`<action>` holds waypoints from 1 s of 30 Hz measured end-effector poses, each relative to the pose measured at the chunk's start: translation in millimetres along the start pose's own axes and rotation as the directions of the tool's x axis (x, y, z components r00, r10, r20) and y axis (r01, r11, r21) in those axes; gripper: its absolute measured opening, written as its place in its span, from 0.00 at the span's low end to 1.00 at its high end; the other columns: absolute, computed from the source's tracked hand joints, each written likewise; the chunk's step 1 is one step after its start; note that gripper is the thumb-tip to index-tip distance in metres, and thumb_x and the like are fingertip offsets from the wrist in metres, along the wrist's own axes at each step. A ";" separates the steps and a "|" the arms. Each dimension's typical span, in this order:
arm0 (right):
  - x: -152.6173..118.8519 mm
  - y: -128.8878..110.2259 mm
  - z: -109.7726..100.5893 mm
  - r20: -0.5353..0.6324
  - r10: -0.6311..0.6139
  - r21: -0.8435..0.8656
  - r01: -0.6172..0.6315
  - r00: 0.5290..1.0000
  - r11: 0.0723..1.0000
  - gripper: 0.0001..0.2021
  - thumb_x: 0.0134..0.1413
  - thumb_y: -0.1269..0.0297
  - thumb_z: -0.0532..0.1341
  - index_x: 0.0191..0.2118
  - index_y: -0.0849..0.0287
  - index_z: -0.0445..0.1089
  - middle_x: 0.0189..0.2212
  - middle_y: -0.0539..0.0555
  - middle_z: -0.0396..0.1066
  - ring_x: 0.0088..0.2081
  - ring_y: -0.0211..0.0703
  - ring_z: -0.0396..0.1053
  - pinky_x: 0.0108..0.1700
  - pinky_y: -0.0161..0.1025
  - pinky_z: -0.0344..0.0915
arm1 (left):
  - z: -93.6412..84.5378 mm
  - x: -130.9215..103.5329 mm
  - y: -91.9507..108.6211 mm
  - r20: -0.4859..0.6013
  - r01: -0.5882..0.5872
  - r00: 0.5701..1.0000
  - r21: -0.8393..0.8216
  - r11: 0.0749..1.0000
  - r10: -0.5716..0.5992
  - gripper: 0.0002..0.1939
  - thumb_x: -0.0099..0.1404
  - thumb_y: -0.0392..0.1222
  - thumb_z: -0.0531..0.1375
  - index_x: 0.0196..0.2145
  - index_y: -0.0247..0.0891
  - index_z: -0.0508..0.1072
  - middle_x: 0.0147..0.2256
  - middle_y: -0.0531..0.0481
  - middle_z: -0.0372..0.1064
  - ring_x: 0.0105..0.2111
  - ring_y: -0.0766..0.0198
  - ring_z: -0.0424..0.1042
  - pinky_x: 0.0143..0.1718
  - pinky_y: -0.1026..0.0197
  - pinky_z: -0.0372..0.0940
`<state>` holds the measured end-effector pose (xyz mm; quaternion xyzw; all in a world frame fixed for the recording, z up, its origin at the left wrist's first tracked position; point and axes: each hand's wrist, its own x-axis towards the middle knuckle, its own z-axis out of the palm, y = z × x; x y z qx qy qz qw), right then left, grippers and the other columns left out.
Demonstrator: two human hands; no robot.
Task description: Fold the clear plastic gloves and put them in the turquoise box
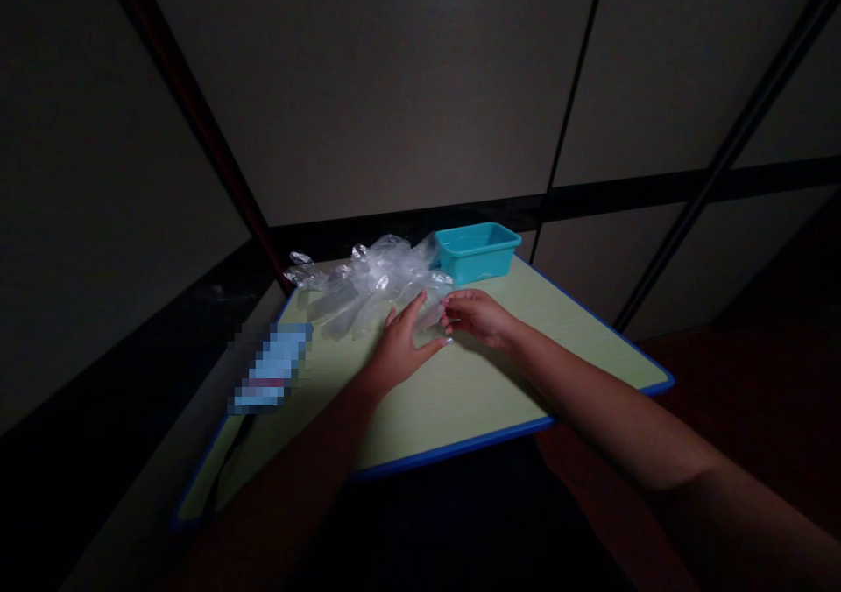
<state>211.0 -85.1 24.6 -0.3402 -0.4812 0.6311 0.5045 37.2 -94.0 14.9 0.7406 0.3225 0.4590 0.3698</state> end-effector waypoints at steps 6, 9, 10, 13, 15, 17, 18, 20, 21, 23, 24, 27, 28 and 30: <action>-2.5 -2.0 0.4 0.041 0.016 0.007 -0.017 0.999 1.000 0.12 0.39 0.59 0.69 0.26 0.64 0.73 0.23 0.53 0.72 0.25 0.35 0.68 0.28 0.33 0.65 | 2.7 5.6 -5.9 -0.019 0.135 0.990 -0.187 0.973 -0.141 0.13 0.52 0.34 0.64 0.38 0.39 0.76 0.42 0.47 0.74 0.47 0.55 0.68 0.52 0.57 0.58; -3.8 -4.8 0.1 0.044 -0.009 -0.029 0.010 0.999 1.000 0.15 0.38 0.56 0.69 0.28 0.64 0.73 0.26 0.54 0.73 0.26 0.36 0.68 0.29 0.34 0.66 | 1.7 7.8 -6.2 -0.007 0.188 0.980 -0.305 0.933 -0.200 0.09 0.52 0.38 0.64 0.33 0.36 0.77 0.36 0.47 0.75 0.44 0.56 0.71 0.50 0.58 0.59; -3.7 -5.7 -0.5 0.034 -0.043 -0.054 0.044 0.999 0.998 0.15 0.38 0.55 0.69 0.27 0.63 0.73 0.26 0.53 0.72 0.25 0.35 0.67 0.28 0.34 0.65 | 1.1 7.8 -5.7 0.024 0.218 0.974 -0.357 0.908 -0.225 0.10 0.52 0.40 0.64 0.33 0.35 0.77 0.35 0.46 0.76 0.43 0.56 0.72 0.50 0.57 0.59; -2.2 -8.0 -2.9 -0.032 -0.231 -0.172 0.222 0.973 0.960 0.14 0.37 0.55 0.69 0.27 0.61 0.70 0.23 0.49 0.69 0.22 0.32 0.62 0.23 0.31 0.60 | -1.7 5.6 -3.0 0.174 0.383 0.924 -0.465 0.798 -0.342 0.15 0.49 0.43 0.66 0.33 0.32 0.76 0.32 0.43 0.76 0.39 0.55 0.74 0.48 0.55 0.61; -1.4 -9.1 -3.9 -0.043 -0.339 -0.263 0.317 0.940 0.911 0.14 0.37 0.57 0.69 0.31 0.60 0.71 0.25 0.47 0.68 0.24 0.33 0.62 0.24 0.31 0.58 | -4.0 3.4 -0.9 0.283 0.495 0.869 -0.478 0.726 -0.406 0.17 0.47 0.43 0.67 0.35 0.30 0.76 0.31 0.40 0.76 0.37 0.53 0.75 0.46 0.53 0.63; -1.6 -9.5 -3.5 0.002 -0.377 -0.345 0.355 0.926 0.869 0.16 0.37 0.59 0.69 0.35 0.60 0.72 0.28 0.49 0.69 0.28 0.35 0.64 0.29 0.32 0.60 | -5.7 1.4 0.9 0.382 0.556 0.828 -0.469 0.686 -0.409 0.18 0.47 0.42 0.68 0.36 0.30 0.76 0.32 0.38 0.76 0.36 0.52 0.75 0.45 0.52 0.63; -2.0 -9.1 -2.8 0.038 -0.370 -0.374 0.357 0.928 0.856 0.16 0.37 0.59 0.69 0.35 0.60 0.72 0.29 0.50 0.70 0.30 0.36 0.64 0.31 0.33 0.61 | -6.2 0.5 1.7 0.419 0.570 0.816 -0.466 0.677 -0.399 0.18 0.47 0.42 0.68 0.36 0.30 0.76 0.33 0.38 0.76 0.36 0.52 0.75 0.45 0.51 0.63; -3.1 -7.5 -1.0 0.111 -0.321 -0.399 0.338 0.941 0.852 0.16 0.37 0.59 0.69 0.34 0.61 0.72 0.28 0.50 0.70 0.30 0.37 0.65 0.33 0.35 0.61 | -6.3 -1.1 3.0 0.463 0.583 0.801 -0.465 0.666 -0.379 0.17 0.47 0.41 0.68 0.36 0.31 0.76 0.36 0.37 0.76 0.36 0.52 0.75 0.45 0.50 0.64; -3.5 -6.4 -0.1 0.142 -0.283 -0.397 0.317 0.948 0.861 0.15 0.38 0.58 0.68 0.32 0.62 0.72 0.27 0.50 0.70 0.29 0.36 0.65 0.32 0.35 0.61 | -6.1 -1.7 3.5 0.478 0.588 0.796 -0.465 0.662 -0.372 0.16 0.48 0.40 0.68 0.35 0.31 0.75 0.37 0.37 0.75 0.37 0.52 0.75 0.45 0.50 0.64; -3.6 -4.3 0.5 0.177 -0.222 -0.379 0.275 0.959 0.884 0.15 0.38 0.55 0.68 0.28 0.62 0.70 0.22 0.49 0.69 0.25 0.35 0.63 0.28 0.34 0.59 | -5.6 -2.6 4.2 0.511 0.606 0.778 -0.458 0.650 -0.365 0.16 0.47 0.39 0.68 0.35 0.31 0.75 0.37 0.37 0.75 0.37 0.51 0.75 0.43 0.48 0.66; -3.2 -3.6 0.2 0.174 -0.212 -0.371 0.264 0.962 0.890 0.15 0.38 0.54 0.68 0.26 0.62 0.69 0.20 0.48 0.67 0.23 0.34 0.62 0.27 0.33 0.58 | -5.5 -2.7 4.4 0.528 0.618 0.767 -0.452 0.643 -0.366 0.17 0.47 0.39 0.68 0.36 0.30 0.74 0.37 0.37 0.75 0.37 0.50 0.75 0.42 0.48 0.66; 0.1 -3.2 -4.3 0.091 -0.255 -0.363 0.270 0.963 0.892 0.16 0.37 0.54 0.68 0.23 0.62 0.67 0.17 0.45 0.64 0.19 0.31 0.58 0.23 0.31 0.54 | -7.0 -1.7 4.8 0.529 0.639 0.752 -0.443 0.628 -0.392 0.20 0.47 0.37 0.68 0.40 0.33 0.71 0.35 0.39 0.74 0.36 0.49 0.75 0.38 0.47 0.68; 1.6 -3.4 -6.9 0.046 -0.271 -0.370 0.269 0.961 0.889 0.16 0.37 0.54 0.68 0.23 0.61 0.66 0.16 0.45 0.64 0.19 0.31 0.58 0.22 0.31 0.53 | -8.3 -0.9 4.9 0.509 0.638 0.758 -0.443 0.630 -0.409 0.22 0.47 0.36 0.68 0.41 0.34 0.70 0.35 0.40 0.74 0.36 0.50 0.75 0.37 0.48 0.68; 4.7 -3.5 -12.6 -0.047 -0.276 -0.399 0.236 0.960 0.886 0.16 0.37 0.55 0.68 0.22 0.61 0.66 0.15 0.45 0.63 0.17 0.31 0.57 0.20 0.31 0.53 | -11.5 1.2 4.7 0.449 0.634 0.768 -0.426 0.646 -0.457 0.25 0.47 0.34 0.67 0.44 0.36 0.68 0.35 0.41 0.74 0.35 0.50 0.75 0.35 0.49 0.69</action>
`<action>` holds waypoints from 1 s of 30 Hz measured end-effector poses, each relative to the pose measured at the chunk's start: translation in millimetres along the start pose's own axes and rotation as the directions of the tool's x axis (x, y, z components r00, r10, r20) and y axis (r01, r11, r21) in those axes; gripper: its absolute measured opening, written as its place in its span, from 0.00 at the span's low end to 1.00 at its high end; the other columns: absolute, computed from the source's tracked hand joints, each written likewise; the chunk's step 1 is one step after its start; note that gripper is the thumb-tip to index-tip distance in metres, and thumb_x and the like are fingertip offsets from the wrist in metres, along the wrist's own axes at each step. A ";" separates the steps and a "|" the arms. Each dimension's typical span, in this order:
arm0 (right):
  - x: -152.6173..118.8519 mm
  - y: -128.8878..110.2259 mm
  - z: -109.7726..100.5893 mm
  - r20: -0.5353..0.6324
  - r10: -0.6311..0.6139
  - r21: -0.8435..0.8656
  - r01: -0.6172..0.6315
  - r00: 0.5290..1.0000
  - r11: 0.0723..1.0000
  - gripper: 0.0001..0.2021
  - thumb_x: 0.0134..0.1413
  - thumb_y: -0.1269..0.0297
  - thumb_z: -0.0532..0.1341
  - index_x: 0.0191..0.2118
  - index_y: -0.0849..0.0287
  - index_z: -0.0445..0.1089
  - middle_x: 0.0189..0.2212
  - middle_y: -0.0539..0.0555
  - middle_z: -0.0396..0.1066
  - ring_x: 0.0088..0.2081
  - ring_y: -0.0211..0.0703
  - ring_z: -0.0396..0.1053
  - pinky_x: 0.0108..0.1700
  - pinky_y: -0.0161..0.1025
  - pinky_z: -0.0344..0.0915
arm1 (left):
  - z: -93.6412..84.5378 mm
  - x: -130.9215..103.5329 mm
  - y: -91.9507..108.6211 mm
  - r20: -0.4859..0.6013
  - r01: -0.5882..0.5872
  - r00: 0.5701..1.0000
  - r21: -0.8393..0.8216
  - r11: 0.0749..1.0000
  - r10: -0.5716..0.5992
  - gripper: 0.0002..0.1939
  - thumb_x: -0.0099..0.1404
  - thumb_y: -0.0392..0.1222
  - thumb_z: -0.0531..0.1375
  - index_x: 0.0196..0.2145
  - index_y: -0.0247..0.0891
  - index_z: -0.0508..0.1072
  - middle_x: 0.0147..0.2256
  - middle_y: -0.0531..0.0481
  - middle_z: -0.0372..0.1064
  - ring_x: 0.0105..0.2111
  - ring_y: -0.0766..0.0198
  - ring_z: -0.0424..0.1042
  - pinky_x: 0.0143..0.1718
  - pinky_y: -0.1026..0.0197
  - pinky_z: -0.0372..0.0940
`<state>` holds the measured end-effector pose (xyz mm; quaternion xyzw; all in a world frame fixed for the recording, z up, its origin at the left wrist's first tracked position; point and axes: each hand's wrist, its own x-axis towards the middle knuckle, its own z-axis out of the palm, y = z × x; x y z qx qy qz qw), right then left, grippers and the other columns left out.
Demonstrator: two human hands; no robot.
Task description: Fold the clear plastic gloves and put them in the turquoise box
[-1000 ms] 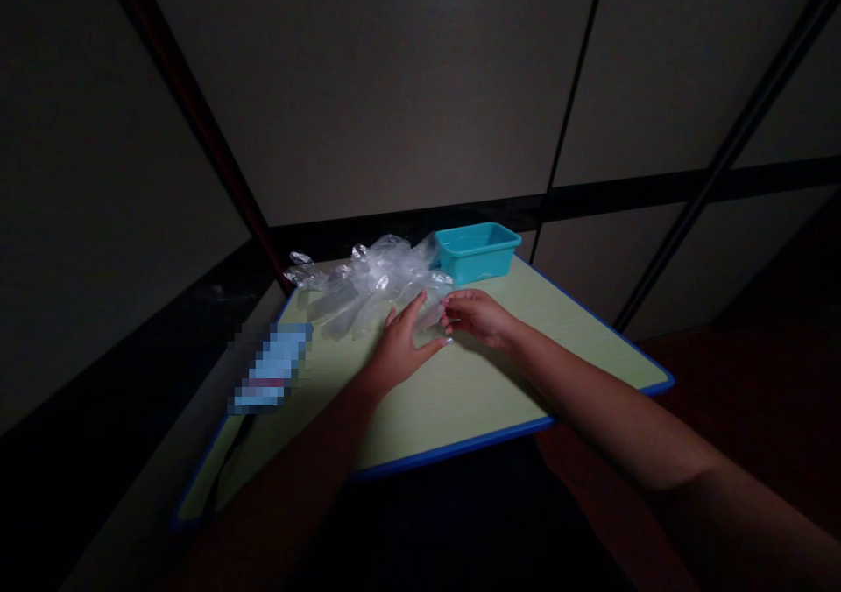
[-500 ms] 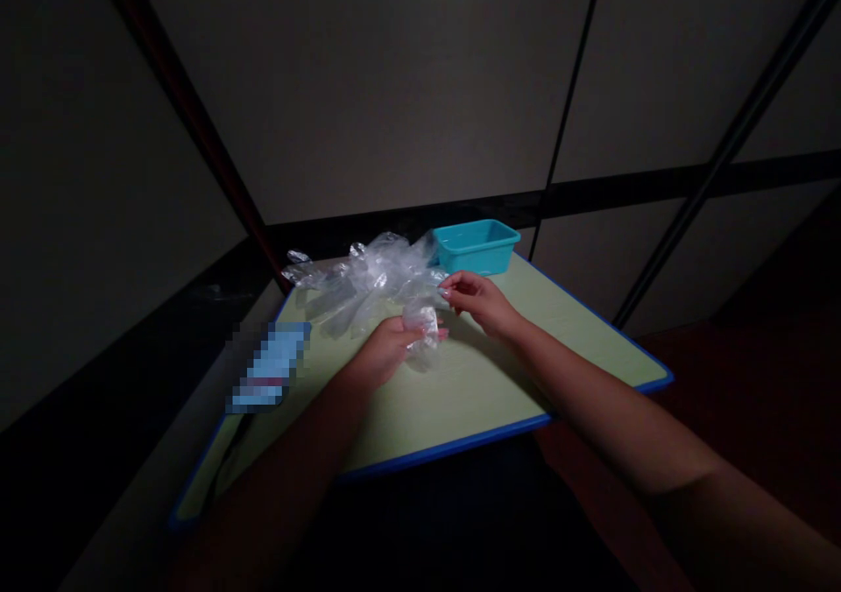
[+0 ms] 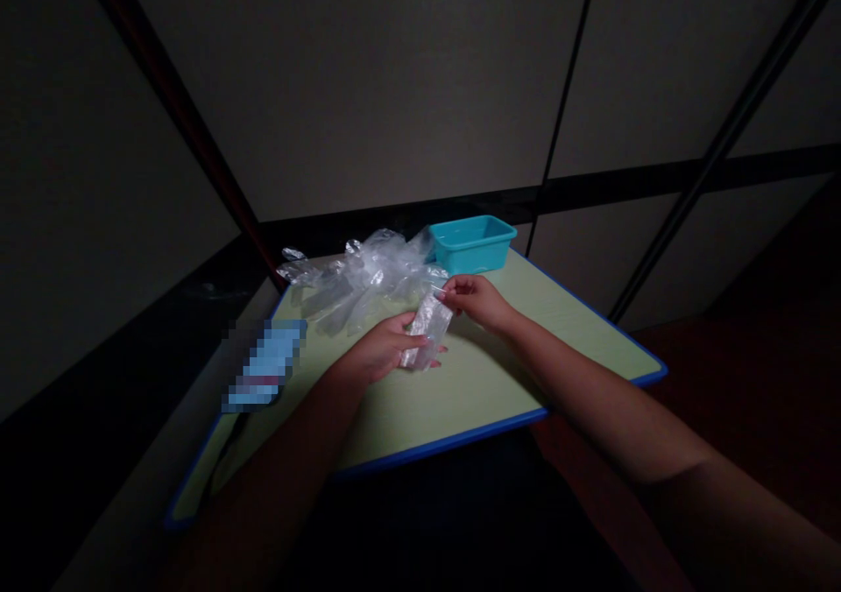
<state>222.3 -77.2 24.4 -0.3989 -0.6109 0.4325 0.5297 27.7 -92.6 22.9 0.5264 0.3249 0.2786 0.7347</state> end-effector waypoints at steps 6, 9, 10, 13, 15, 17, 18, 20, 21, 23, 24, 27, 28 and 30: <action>6.7 12.3 -5.1 -0.069 0.179 -0.106 -0.186 0.981 0.977 0.11 0.39 0.63 0.67 0.20 0.61 0.65 0.13 0.48 0.65 0.16 0.34 0.60 0.18 0.31 0.56 | -11.5 2.4 2.4 -0.214 0.061 0.976 0.163 0.985 -0.025 0.29 0.46 0.31 0.66 0.47 0.33 0.65 0.28 0.43 0.74 0.27 0.57 0.74 0.25 0.60 0.66; 8.0 16.4 -3.1 -0.083 0.198 -0.135 -0.208 0.977 0.969 0.08 0.42 0.67 0.66 0.22 0.62 0.66 0.13 0.48 0.65 0.16 0.34 0.62 0.20 0.31 0.58 | -14.2 2.2 2.2 -0.224 0.069 0.974 0.213 0.975 -0.020 0.29 0.47 0.32 0.65 0.48 0.34 0.65 0.23 0.49 0.71 0.19 0.64 0.70 0.22 0.64 0.62; 7.8 17.0 -2.6 -0.095 0.205 -0.163 -0.218 0.974 0.962 0.06 0.42 0.69 0.65 0.25 0.62 0.67 0.13 0.47 0.65 0.16 0.34 0.62 0.20 0.31 0.58 | -14.6 1.8 2.5 -0.209 0.075 0.978 0.234 0.969 -0.025 0.29 0.48 0.32 0.65 0.49 0.34 0.64 0.22 0.51 0.71 0.18 0.66 0.68 0.21 0.64 0.62; 5.6 16.3 -2.0 -0.080 0.240 -0.270 -0.252 0.968 0.929 0.11 0.41 0.76 0.64 0.34 0.62 0.66 0.12 0.44 0.65 0.15 0.34 0.62 0.19 0.29 0.58 | -16.8 2.0 3.5 -0.183 0.080 0.983 0.337 0.938 -0.018 0.27 0.51 0.32 0.62 0.49 0.34 0.64 0.22 0.54 0.68 0.16 0.68 0.66 0.22 0.64 0.62; 3.4 14.9 -1.4 -0.034 0.275 -0.316 -0.271 0.961 0.909 0.16 0.39 0.80 0.63 0.37 0.61 0.65 0.12 0.43 0.64 0.16 0.35 0.63 0.19 0.29 0.58 | -19.7 3.8 3.0 -0.264 0.054 0.961 0.464 0.884 0.080 0.25 0.53 0.33 0.61 0.49 0.33 0.64 0.24 0.53 0.68 0.19 0.67 0.68 0.25 0.62 0.65; 1.7 13.9 -0.5 -0.004 0.296 -0.342 -0.280 0.955 0.897 0.16 0.40 0.81 0.62 0.38 0.61 0.65 0.13 0.43 0.64 0.17 0.36 0.64 0.20 0.30 0.59 | -22.5 5.8 1.6 -0.371 0.038 0.886 0.655 0.754 0.278 0.23 0.54 0.33 0.59 0.49 0.34 0.64 0.30 0.49 0.70 0.27 0.62 0.72 0.31 0.58 0.67; 1.1 13.7 0.0 -0.003 0.295 -0.368 -0.275 0.956 0.888 0.15 0.40 0.80 0.61 0.38 0.61 0.66 0.13 0.44 0.65 0.17 0.37 0.65 0.21 0.30 0.60 | -23.0 6.5 0.6 -0.385 0.040 0.832 0.761 0.648 0.400 0.22 0.54 0.33 0.59 0.48 0.34 0.65 0.34 0.46 0.70 0.33 0.59 0.72 0.36 0.56 0.67; 0.7 14.2 0.8 -0.031 0.260 -0.465 -0.245 0.965 0.851 0.12 0.41 0.79 0.61 0.35 0.60 0.68 0.15 0.45 0.65 0.19 0.37 0.66 0.23 0.31 0.60 | -20.5 6.4 -2.0 -0.300 0.059 0.729 0.923 0.379 0.616 0.20 0.56 0.36 0.59 0.48 0.35 0.66 0.45 0.40 0.67 0.47 0.53 0.67 0.48 0.52 0.63; 0.7 14.9 1.1 -0.054 0.234 -0.527 -0.227 0.971 0.819 0.10 0.42 0.78 0.61 0.34 0.60 0.69 0.16 0.46 0.66 0.20 0.37 0.66 0.24 0.31 0.59 | -17.1 5.6 -3.6 -0.222 0.068 0.694 0.967 0.246 0.684 0.21 0.58 0.39 0.58 0.50 0.35 0.66 0.51 0.38 0.63 0.53 0.51 0.62 0.53 0.51 0.58; 0.7 16.5 1.4 -0.089 0.188 -0.635 -0.201 0.978 0.746 0.07 0.42 0.75 0.61 0.32 0.59 0.70 0.18 0.47 0.68 0.21 0.37 0.67 0.26 0.31 0.59 | -6.7 3.3 -8.0 -0.080 0.076 0.688 0.996 0.038 0.721 0.26 0.60 0.45 0.57 0.54 0.33 0.62 0.60 0.36 0.52 0.61 0.49 0.48 0.59 0.49 0.49; 0.7 17.3 1.5 -0.095 0.172 -0.671 -0.191 0.981 0.716 0.07 0.43 0.74 0.61 0.31 0.59 0.71 0.18 0.47 0.68 0.22 0.37 0.67 0.26 0.31 0.58 | -0.6 2.1 -10.9 -0.039 0.080 0.720 0.996 -0.028 0.693 0.30 0.61 0.49 0.56 0.57 0.32 0.58 0.62 0.36 0.46 0.63 0.49 0.42 0.60 0.48 0.46; 0.2 19.1 1.7 -0.087 0.159 -0.728 -0.172 0.983 0.664 0.07 0.43 0.72 0.61 0.32 0.58 0.71 0.20 0.48 0.69 0.22 0.37 0.66 0.28 0.32 0.58 | 15.7 -0.1 -21.4 -0.009 0.087 0.868 0.987 -0.134 0.496 0.39 0.61 0.58 0.52 0.62 0.30 0.50 0.65 0.35 0.35 0.64 0.50 0.33 0.60 0.42 0.41; -0.1 19.4 1.7 -0.085 0.162 -0.737 -0.171 0.983 0.654 0.07 0.43 0.72 0.61 0.32 0.59 0.71 0.20 0.48 0.69 0.22 0.37 0.66 0.28 0.32 0.57 | 19.1 -0.1 -24.8 -0.017 0.088 0.906 0.985 -0.148 0.424 0.40 0.62 0.60 0.50 0.62 0.29 0.48 0.65 0.35 0.35 0.64 0.50 0.33 0.60 0.41 0.40; -0.6 19.9 1.7 -0.077 0.177 -0.739 -0.175 0.981 0.651 0.08 0.41 0.73 0.61 0.32 0.59 0.70 0.19 0.48 0.69 0.21 0.37 0.65 0.27 0.32 0.57 | 22.4 0.9 -30.5 -0.037 0.092 0.948 0.983 -0.161 0.317 0.42 0.63 0.63 0.46 0.62 0.27 0.47 0.64 0.35 0.34 0.64 0.51 0.33 0.60 0.41 0.39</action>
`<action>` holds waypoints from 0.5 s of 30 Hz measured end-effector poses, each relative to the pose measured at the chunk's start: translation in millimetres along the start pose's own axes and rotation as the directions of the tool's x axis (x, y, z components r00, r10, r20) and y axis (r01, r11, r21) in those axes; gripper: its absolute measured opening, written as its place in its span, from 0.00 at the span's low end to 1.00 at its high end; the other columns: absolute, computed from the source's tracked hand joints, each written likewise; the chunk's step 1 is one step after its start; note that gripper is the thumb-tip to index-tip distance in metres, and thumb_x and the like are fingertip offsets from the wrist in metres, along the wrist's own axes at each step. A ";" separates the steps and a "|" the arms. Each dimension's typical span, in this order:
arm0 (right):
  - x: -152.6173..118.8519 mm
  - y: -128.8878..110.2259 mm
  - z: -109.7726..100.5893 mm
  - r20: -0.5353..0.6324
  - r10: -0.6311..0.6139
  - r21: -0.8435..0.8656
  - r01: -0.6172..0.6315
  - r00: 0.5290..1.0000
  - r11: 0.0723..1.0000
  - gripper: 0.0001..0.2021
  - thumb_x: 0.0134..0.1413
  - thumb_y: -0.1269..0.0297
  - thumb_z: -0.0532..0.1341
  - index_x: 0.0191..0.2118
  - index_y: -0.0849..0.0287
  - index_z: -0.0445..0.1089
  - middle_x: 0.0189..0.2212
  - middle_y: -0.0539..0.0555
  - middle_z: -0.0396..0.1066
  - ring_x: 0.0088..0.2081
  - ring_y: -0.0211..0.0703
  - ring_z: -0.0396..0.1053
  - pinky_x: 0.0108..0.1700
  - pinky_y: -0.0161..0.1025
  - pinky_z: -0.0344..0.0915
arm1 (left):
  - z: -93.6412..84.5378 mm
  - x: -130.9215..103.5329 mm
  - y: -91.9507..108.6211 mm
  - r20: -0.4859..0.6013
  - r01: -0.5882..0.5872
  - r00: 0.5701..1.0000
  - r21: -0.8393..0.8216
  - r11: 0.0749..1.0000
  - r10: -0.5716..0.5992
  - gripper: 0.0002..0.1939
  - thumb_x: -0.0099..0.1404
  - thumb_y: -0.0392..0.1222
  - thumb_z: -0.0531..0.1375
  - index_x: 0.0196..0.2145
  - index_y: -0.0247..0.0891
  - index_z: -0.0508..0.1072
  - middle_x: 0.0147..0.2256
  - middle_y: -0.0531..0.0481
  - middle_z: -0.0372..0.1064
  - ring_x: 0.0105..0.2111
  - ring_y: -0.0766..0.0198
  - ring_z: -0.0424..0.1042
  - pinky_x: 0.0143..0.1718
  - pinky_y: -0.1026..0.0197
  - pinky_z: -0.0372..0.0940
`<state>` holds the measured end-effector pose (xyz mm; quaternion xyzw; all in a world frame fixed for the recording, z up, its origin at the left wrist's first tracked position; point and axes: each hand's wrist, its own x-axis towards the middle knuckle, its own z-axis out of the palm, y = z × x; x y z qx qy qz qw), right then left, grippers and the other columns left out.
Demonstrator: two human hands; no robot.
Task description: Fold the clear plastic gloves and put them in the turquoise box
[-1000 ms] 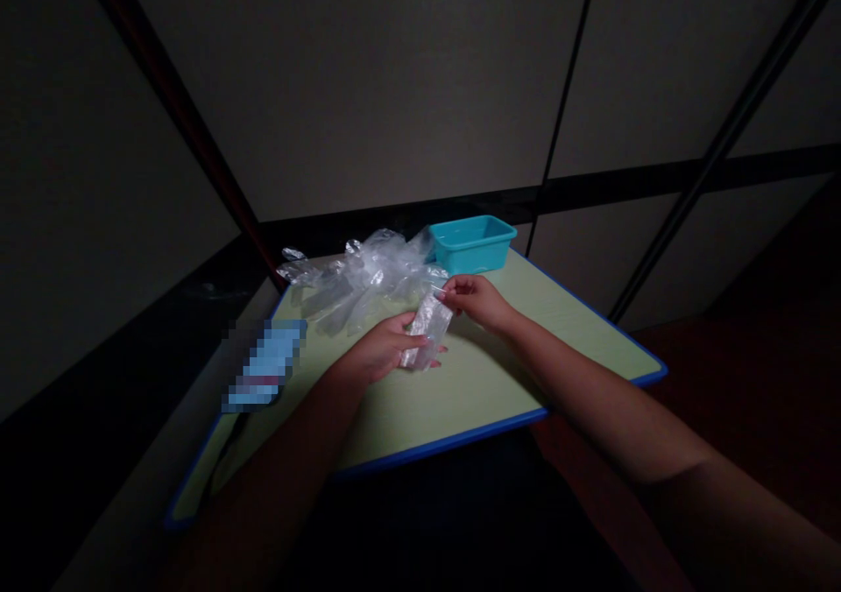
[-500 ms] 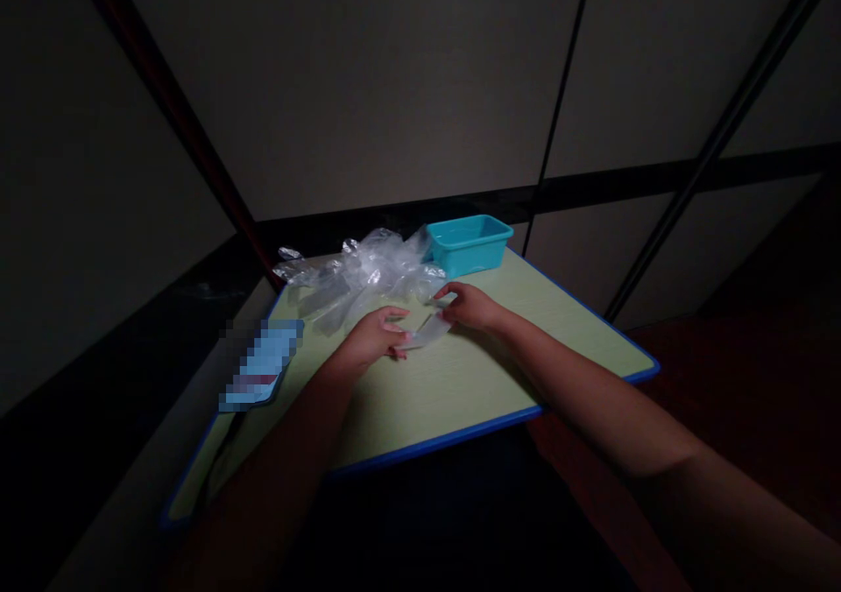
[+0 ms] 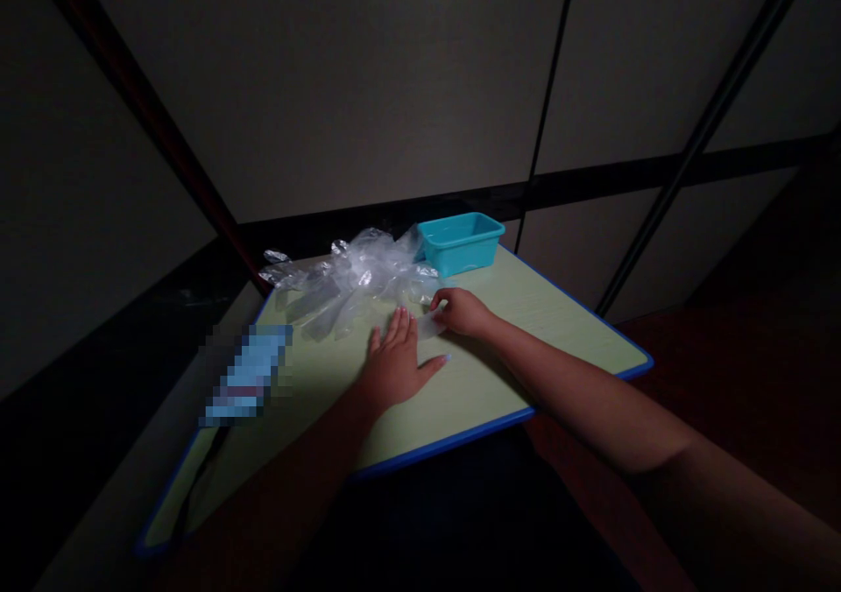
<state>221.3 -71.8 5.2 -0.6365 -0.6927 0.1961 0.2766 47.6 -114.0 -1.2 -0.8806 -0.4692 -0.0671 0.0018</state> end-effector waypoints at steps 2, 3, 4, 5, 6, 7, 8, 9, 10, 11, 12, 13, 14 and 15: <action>-0.3 0.3 0.6 0.024 -0.002 0.023 0.002 1.000 1.000 0.09 0.40 0.74 0.62 0.32 0.59 0.69 0.18 0.47 0.68 0.20 0.37 0.65 0.25 0.32 0.56 | 4.0 0.4 0.3 0.051 0.004 0.999 0.008 1.000 -0.004 0.43 0.63 0.65 0.42 0.63 0.26 0.46 0.64 0.35 0.34 0.64 0.51 0.33 0.60 0.41 0.38; -0.4 0.4 0.9 0.038 -0.006 0.041 0.005 0.999 0.999 0.09 0.40 0.75 0.62 0.32 0.59 0.68 0.17 0.47 0.67 0.19 0.37 0.65 0.24 0.31 0.55 | 5.5 0.9 -0.3 0.059 0.005 0.998 0.013 1.000 -0.006 0.44 0.62 0.66 0.42 0.63 0.26 0.46 0.64 0.35 0.34 0.64 0.51 0.33 0.60 0.41 0.38; -0.4 0.5 1.4 0.050 -0.009 0.059 0.006 0.999 0.998 0.09 0.40 0.75 0.61 0.32 0.59 0.67 0.16 0.46 0.67 0.19 0.37 0.65 0.23 0.31 0.55 | 6.6 1.4 -1.0 0.063 0.005 0.998 0.017 1.000 -0.006 0.45 0.61 0.67 0.42 0.63 0.26 0.46 0.64 0.34 0.33 0.64 0.51 0.32 0.60 0.42 0.37; -0.4 0.4 1.9 0.060 -0.008 0.076 0.003 0.998 0.997 0.09 0.40 0.75 0.61 0.31 0.59 0.67 0.16 0.46 0.67 0.18 0.37 0.65 0.22 0.31 0.55 | 7.4 1.9 -1.6 0.064 0.006 0.998 0.021 1.000 -0.008 0.46 0.61 0.68 0.42 0.63 0.26 0.46 0.64 0.34 0.33 0.64 0.51 0.32 0.60 0.43 0.37; -0.4 0.2 2.2 0.068 0.000 0.089 -0.006 0.998 0.996 0.09 0.40 0.76 0.61 0.31 0.59 0.66 0.16 0.46 0.67 0.18 0.37 0.65 0.22 0.31 0.55 | 8.0 2.3 -2.0 0.065 0.010 0.998 0.024 1.000 -0.012 0.47 0.60 0.69 0.42 0.63 0.26 0.46 0.64 0.33 0.33 0.64 0.51 0.32 0.60 0.44 0.38; -0.5 -0.2 2.4 0.073 0.010 0.101 -0.017 0.997 0.995 0.09 0.40 0.76 0.61 0.31 0.59 0.66 0.16 0.46 0.67 0.17 0.37 0.65 0.21 0.31 0.55 | 8.4 2.5 -2.2 0.065 0.017 0.998 0.026 1.000 -0.018 0.48 0.59 0.70 0.41 0.62 0.25 0.47 0.64 0.33 0.33 0.64 0.51 0.32 0.60 0.45 0.38; -0.6 -0.6 2.4 0.076 0.019 0.111 -0.027 0.997 0.993 0.09 0.39 0.76 0.60 0.30 0.59 0.65 0.15 0.46 0.66 0.17 0.38 0.65 0.20 0.31 0.55 | 8.7 2.5 -2.1 0.066 0.024 0.997 0.027 0.999 -0.025 0.49 0.59 0.70 0.41 0.62 0.24 0.47 0.64 0.32 0.33 0.64 0.51 0.32 0.60 0.45 0.38; -0.8 -1.1 2.1 0.078 0.023 0.121 -0.032 0.997 0.992 0.09 0.39 0.77 0.60 0.30 0.58 0.65 0.15 0.46 0.66 0.17 0.38 0.65 0.20 0.31 0.55 | 8.8 2.3 -1.8 0.067 0.031 0.997 0.029 0.999 -0.033 0.50 0.59 0.71 0.40 0.62 0.23 0.47 0.64 0.32 0.33 0.64 0.51 0.32 0.60 0.45 0.38; -1.2 -1.6 1.5 0.079 0.022 0.131 -0.032 0.997 0.991 0.09 0.39 0.77 0.60 0.30 0.58 0.64 0.15 0.46 0.66 0.17 0.38 0.65 0.20 0.30 0.55 | 8.8 1.9 -1.3 0.069 0.038 0.997 0.029 0.999 -0.040 0.50 0.58 0.71 0.40 0.62 0.23 0.47 0.64 0.31 0.33 0.64 0.50 0.32 0.60 0.45 0.38; -1.6 -2.2 0.7 0.080 0.017 0.144 -0.028 0.997 0.989 0.10 0.39 0.78 0.60 0.30 0.58 0.64 0.14 0.45 0.65 0.17 0.38 0.65 0.19 0.30 0.55 | 8.7 1.5 -0.8 0.072 0.041 0.997 0.030 0.999 -0.043 0.51 0.58 0.72 0.40 0.62 0.23 0.47 0.64 0.31 0.32 0.64 0.50 0.31 0.60 0.44 0.38; -2.1 -2.8 -0.2 0.081 0.009 0.162 -0.022 0.997 0.987 0.10 0.38 0.78 0.59 0.29 0.58 0.63 0.14 0.45 0.65 0.16 0.38 0.65 0.19 0.30 0.54 | 8.6 1.0 -0.2 0.078 0.037 0.996 0.029 0.999 -0.039 0.51 0.57 0.72 0.40 0.62 0.23 0.47 0.64 0.31 0.32 0.64 0.49 0.31 0.60 0.44 0.38; -2.7 -3.6 -1.1 0.082 0.001 0.183 -0.016 0.997 0.983 0.10 0.38 0.78 0.59 0.29 0.58 0.63 0.13 0.44 0.64 0.16 0.38 0.65 0.18 0.30 0.54 | 8.3 0.4 0.5 0.086 0.030 0.996 0.026 0.999 -0.032 0.52 0.57 0.73 0.39 0.62 0.23 0.47 0.64 0.31 0.32 0.64 0.49 0.31 0.60 0.44 0.38; -3.3 -4.4 -1.9 0.085 -0.006 0.209 -0.012 0.996 0.978 0.11 0.38 0.79 0.59 0.29 0.58 0.62 0.13 0.44 0.64 0.16 0.37 0.64 0.18 0.29 0.54 | 8.0 -0.1 1.1 0.095 0.020 0.995 0.021 1.000 -0.022 0.52 0.57 0.73 0.39 0.62 0.24 0.46 0.64 0.31 0.33 0.64 0.49 0.32 0.60 0.43 0.38; -3.9 -5.4 -2.6 0.086 -0.014 0.239 -0.008 0.996 0.971 0.11 0.38 0.79 0.59 0.29 0.57 0.62 0.12 0.43 0.63 0.15 0.37 0.64 0.18 0.29 0.54 | 7.6 -0.6 1.7 0.104 0.010 0.995 0.015 1.000 -0.011 0.52 0.57 0.73 0.39 0.63 0.24 0.46 0.64 0.31 0.33 0.64 0.49 0.32 0.60 0.43 0.38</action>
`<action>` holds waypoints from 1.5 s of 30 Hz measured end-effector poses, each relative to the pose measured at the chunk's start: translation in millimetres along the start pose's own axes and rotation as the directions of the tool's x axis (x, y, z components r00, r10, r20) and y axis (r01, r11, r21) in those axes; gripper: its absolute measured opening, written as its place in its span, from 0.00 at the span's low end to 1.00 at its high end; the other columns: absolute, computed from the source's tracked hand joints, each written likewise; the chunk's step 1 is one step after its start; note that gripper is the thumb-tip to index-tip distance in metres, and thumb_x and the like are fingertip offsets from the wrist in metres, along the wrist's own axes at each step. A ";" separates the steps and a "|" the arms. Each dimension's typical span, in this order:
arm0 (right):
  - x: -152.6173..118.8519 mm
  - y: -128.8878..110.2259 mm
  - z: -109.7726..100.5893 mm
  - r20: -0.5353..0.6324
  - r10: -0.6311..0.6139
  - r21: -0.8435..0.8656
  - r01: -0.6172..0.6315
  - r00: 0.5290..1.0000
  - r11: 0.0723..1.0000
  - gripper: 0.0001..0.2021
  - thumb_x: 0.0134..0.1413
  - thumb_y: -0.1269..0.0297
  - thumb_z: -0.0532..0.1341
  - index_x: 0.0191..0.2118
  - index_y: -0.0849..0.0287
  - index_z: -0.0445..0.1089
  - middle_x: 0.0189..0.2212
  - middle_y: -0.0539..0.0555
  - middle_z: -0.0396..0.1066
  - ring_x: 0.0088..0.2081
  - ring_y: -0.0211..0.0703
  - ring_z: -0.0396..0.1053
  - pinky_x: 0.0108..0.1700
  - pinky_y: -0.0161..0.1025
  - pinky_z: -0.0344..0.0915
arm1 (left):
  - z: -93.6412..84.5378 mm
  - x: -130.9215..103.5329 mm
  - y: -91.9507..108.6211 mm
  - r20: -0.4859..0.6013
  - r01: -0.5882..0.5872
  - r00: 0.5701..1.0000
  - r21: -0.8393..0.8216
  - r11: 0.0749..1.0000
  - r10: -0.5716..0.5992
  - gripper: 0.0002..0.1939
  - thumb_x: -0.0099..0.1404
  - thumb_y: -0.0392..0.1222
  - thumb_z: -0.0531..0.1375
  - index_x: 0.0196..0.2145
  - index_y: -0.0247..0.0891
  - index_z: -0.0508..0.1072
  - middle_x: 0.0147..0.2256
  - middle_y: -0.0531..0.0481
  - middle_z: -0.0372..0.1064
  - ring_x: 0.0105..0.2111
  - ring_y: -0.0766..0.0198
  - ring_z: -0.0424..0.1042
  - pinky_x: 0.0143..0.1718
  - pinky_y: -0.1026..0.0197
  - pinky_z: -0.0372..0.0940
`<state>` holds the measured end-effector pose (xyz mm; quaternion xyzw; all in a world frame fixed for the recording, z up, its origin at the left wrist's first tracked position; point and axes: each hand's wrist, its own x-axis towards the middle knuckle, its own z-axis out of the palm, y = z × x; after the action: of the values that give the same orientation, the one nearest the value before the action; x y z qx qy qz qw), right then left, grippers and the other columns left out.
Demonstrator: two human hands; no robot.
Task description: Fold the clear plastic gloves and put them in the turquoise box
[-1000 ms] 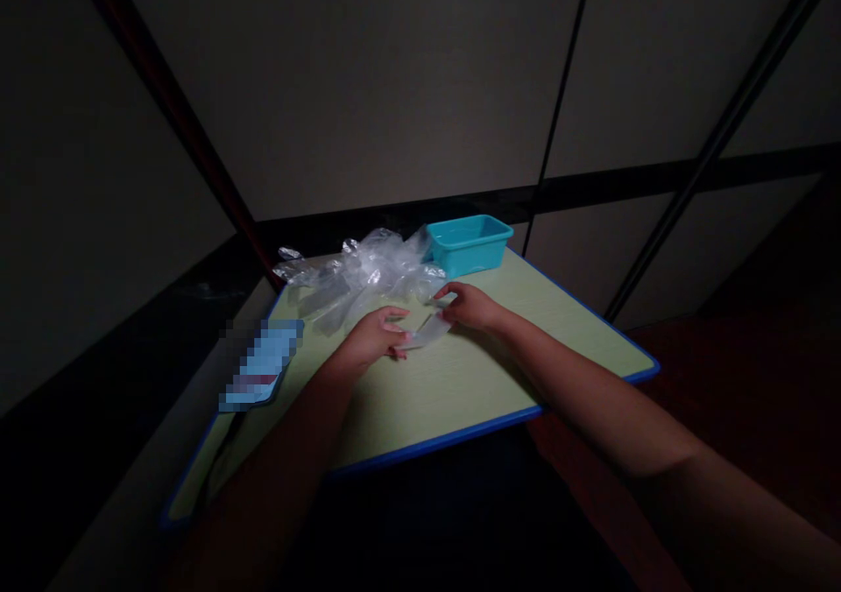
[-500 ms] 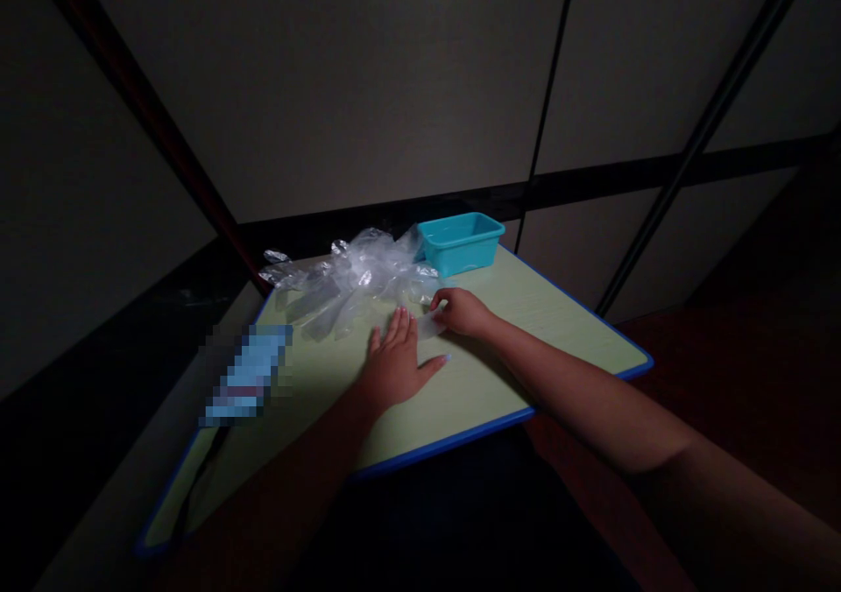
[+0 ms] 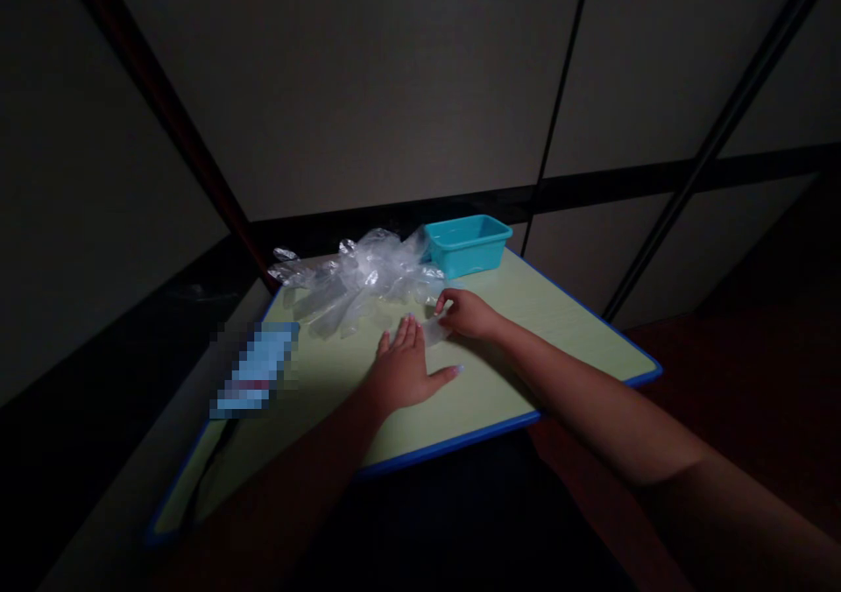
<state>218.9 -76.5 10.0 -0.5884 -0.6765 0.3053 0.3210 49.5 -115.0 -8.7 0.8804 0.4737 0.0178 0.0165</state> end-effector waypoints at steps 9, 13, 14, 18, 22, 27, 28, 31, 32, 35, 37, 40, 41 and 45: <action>-1.1 -12.9 5.8 -0.010 -0.075 0.386 0.073 0.997 0.920 0.10 0.35 0.77 0.57 0.28 0.58 0.60 0.12 0.41 0.63 0.14 0.33 0.60 0.18 0.28 0.56 | -4.8 -3.1 2.5 -0.003 -0.077 0.997 -0.032 0.997 0.077 0.53 0.55 0.75 0.39 0.64 0.28 0.41 0.65 0.35 0.32 0.64 0.49 0.28 0.60 0.41 0.35; -0.6 -14.6 10.0 -0.010 -0.118 0.456 0.110 0.993 0.883 0.10 0.34 0.74 0.59 0.28 0.58 0.59 0.12 0.41 0.63 0.14 0.33 0.60 0.18 0.28 0.57 | -6.4 -2.9 3.7 -0.002 -0.087 0.996 -0.071 0.994 0.087 0.52 0.56 0.74 0.39 0.64 0.28 0.41 0.65 0.35 0.32 0.64 0.49 0.29 0.60 0.40 0.34; -0.4 -14.3 11.3 -0.007 -0.126 0.465 0.115 0.992 0.878 0.11 0.34 0.74 0.59 0.28 0.58 0.59 0.12 0.41 0.63 0.15 0.33 0.61 0.19 0.28 0.57 | -6.8 -2.8 4.1 -0.002 -0.093 0.996 -0.084 0.992 0.093 0.51 0.56 0.74 0.40 0.64 0.29 0.42 0.65 0.35 0.34 0.64 0.49 0.32 0.60 0.41 0.34; 0.9 -12.1 17.1 -0.003 -0.141 0.490 0.124 0.990 0.863 0.10 0.34 0.73 0.59 0.28 0.58 0.60 0.13 0.41 0.63 0.15 0.33 0.62 0.20 0.29 0.58 | -7.8 -2.6 5.3 -0.020 -0.117 0.993 -0.111 0.987 0.116 0.47 0.58 0.72 0.40 0.63 0.32 0.48 0.63 0.36 0.44 0.63 0.49 0.40 0.60 0.39 0.32; 1.7 -11.6 19.6 -0.001 -0.176 0.510 0.152 0.984 0.847 0.09 0.34 0.72 0.59 0.28 0.59 0.61 0.15 0.42 0.65 0.17 0.33 0.63 0.21 0.29 0.58 | -7.4 -2.4 4.6 -0.016 -0.090 0.996 -0.118 0.989 0.089 0.44 0.59 0.70 0.42 0.62 0.35 0.50 0.63 0.38 0.45 0.63 0.47 0.40 0.60 0.38 0.32; 2.1 -11.3 16.8 -0.048 -0.161 0.500 0.163 0.986 0.850 0.09 0.34 0.72 0.60 0.27 0.59 0.61 0.13 0.41 0.62 0.15 0.32 0.60 0.18 0.28 0.54 | -7.0 -3.1 2.5 -0.055 -0.015 0.998 -0.074 0.997 0.011 0.43 0.60 0.69 0.43 0.63 0.38 0.49 0.64 0.41 0.41 0.64 0.48 0.38 0.59 0.37 0.31; 2.3 -10.9 16.2 -0.052 -0.157 0.499 0.162 0.986 0.851 0.09 0.34 0.73 0.60 0.27 0.59 0.61 0.13 0.42 0.62 0.15 0.32 0.60 0.18 0.28 0.54 | -7.0 -3.3 2.2 -0.061 -0.004 0.998 -0.064 0.998 0.000 0.43 0.59 0.69 0.44 0.63 0.37 0.48 0.64 0.41 0.41 0.64 0.48 0.38 0.59 0.37 0.31; 2.8 -9.4 15.4 -0.051 -0.158 0.484 0.163 0.986 0.860 0.09 0.35 0.73 0.59 0.27 0.58 0.61 0.14 0.42 0.63 0.16 0.33 0.61 0.19 0.28 0.56 | -6.6 -3.2 1.5 -0.061 0.003 0.998 -0.045 0.999 -0.006 0.44 0.59 0.69 0.44 0.63 0.36 0.47 0.64 0.41 0.41 0.64 0.48 0.38 0.59 0.36 0.30; 3.0 -9.0 15.3 -0.055 -0.161 0.473 0.168 0.985 0.865 0.09 0.35 0.73 0.59 0.27 0.58 0.61 0.14 0.42 0.63 0.17 0.33 0.62 0.19 0.29 0.56 | -6.2 -2.9 1.2 -0.061 0.000 0.998 -0.044 0.999 -0.002 0.44 0.59 0.69 0.44 0.63 0.36 0.48 0.64 0.41 0.41 0.64 0.48 0.38 0.59 0.36 0.30; 2.8 -8.4 15.1 -0.068 -0.165 0.443 0.178 0.984 0.879 0.08 0.35 0.74 0.59 0.28 0.58 0.61 0.14 0.43 0.63 0.17 0.33 0.62 0.19 0.29 0.57 | -4.6 -2.1 0.1 -0.072 -0.014 0.997 -0.047 0.999 0.010 0.44 0.59 0.70 0.43 0.63 0.36 0.48 0.63 0.41 0.44 0.63 0.49 0.41 0.59 0.36 0.31; 2.3 -8.7 15.2 -0.064 -0.163 0.437 0.175 0.984 0.882 0.08 0.36 0.73 0.59 0.28 0.58 0.61 0.15 0.43 0.63 0.17 0.33 0.62 0.20 0.29 0.57 | -3.9 -2.0 -0.2 -0.082 -0.023 0.996 -0.046 0.999 0.019 0.44 0.59 0.70 0.43 0.63 0.35 0.49 0.63 0.40 0.46 0.63 0.49 0.43 0.59 0.37 0.32; 1.1 -10.2 16.1 -0.052 -0.179 0.455 0.183 0.983 0.872 0.09 0.36 0.73 0.59 0.28 0.58 0.61 0.15 0.43 0.64 0.18 0.34 0.63 0.21 0.30 0.59 | -4.4 -2.6 0.5 -0.084 -0.042 0.996 -0.045 0.998 0.038 0.44 0.59 0.70 0.42 0.63 0.35 0.50 0.63 0.39 0.46 0.62 0.49 0.45 0.60 0.38 0.33; 0.7 -11.0 16.4 -0.052 -0.189 0.461 0.191 0.981 0.867 0.09 0.36 0.73 0.59 0.28 0.58 0.61 0.16 0.43 0.64 0.18 0.34 0.63 0.22 0.30 0.59 | -4.8 -2.9 1.0 -0.082 -0.044 0.996 -0.047 0.998 0.040 0.44 0.59 0.70 0.42 0.62 0.35 0.50 0.63 0.39 0.46 0.62 0.49 0.45 0.60 0.38 0.33; -0.3 -15.0 17.0 -0.046 -0.223 0.488 0.216 0.974 0.846 0.08 0.37 0.72 0.60 0.28 0.59 0.62 0.16 0.42 0.64 0.19 0.33 0.63 0.24 0.30 0.58 | -5.9 -3.4 2.9 -0.083 -0.041 0.996 -0.042 0.998 0.037 0.42 0.60 0.69 0.43 0.62 0.37 0.53 0.63 0.40 0.46 0.63 0.47 0.42 0.59 0.36 0.33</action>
<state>196.4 -79.1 11.5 -0.4047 -0.6419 0.4315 0.4878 49.7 -119.4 -2.6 0.8874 0.4562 0.0648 0.0158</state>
